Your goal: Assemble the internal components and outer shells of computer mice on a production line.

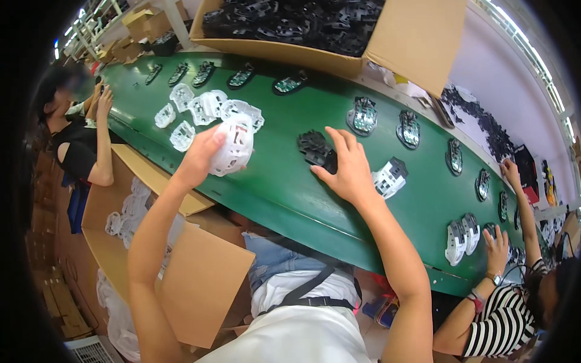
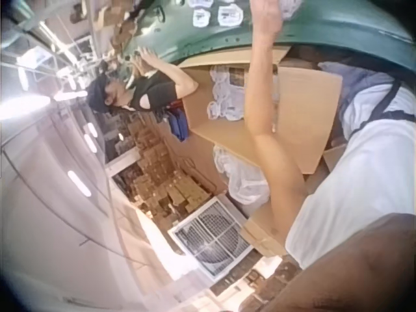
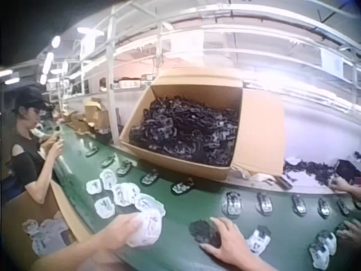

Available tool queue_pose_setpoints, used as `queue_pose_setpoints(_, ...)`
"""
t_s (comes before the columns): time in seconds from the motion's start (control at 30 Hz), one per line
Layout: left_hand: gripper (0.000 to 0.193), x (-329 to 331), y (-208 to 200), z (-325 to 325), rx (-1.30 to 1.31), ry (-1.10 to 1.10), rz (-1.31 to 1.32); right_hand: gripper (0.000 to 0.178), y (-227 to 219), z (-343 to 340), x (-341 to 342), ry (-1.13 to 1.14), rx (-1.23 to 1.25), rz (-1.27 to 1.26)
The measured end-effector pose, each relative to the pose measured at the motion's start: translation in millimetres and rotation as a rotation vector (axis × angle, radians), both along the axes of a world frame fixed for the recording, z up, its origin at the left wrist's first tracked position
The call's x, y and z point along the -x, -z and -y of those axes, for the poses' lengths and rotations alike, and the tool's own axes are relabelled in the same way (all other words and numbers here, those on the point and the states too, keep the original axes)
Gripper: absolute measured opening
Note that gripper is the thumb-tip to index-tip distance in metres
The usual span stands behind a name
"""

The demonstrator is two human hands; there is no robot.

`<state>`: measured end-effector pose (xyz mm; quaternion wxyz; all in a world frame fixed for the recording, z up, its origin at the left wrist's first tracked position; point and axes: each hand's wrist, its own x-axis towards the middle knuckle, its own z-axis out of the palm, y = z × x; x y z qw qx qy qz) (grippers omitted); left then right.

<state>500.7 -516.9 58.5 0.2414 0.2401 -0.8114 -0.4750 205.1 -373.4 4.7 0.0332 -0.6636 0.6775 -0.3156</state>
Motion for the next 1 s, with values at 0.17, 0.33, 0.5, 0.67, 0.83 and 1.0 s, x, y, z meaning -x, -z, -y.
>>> queue_pose_setpoints(0.17,0.056,65,-1,-26,-0.835,0.212,-0.320,0.075,-10,-44,5,0.103,-0.141,-0.113)
queue_pose_setpoints(0.33,0.050,91,24,-43,-0.638,0.166,-0.190,0.034,-6,-49,16,0.041,-0.048,-0.133)
queue_pose_setpoints(0.5,0.048,86,41,-50,-0.723,0.139,-0.187,0.025,-22,-44,22,-0.058,-0.021,0.347)
queue_pose_setpoints(0.67,0.056,59,23,-56,-0.818,0.194,-0.138,0.029,-69,-49,-12,-0.139,-0.060,0.684)
queue_pose_setpoints(0.83,0.064,47,25,-34,-0.261,0.326,0.096,0.043,-74,-47,-18,-0.104,-0.057,0.937)
queue_pose_setpoints(1.0,0.064,50,-5,-36,-0.234,0.348,0.342,0.036,-44,-43,-20,-0.353,-0.153,1.074)
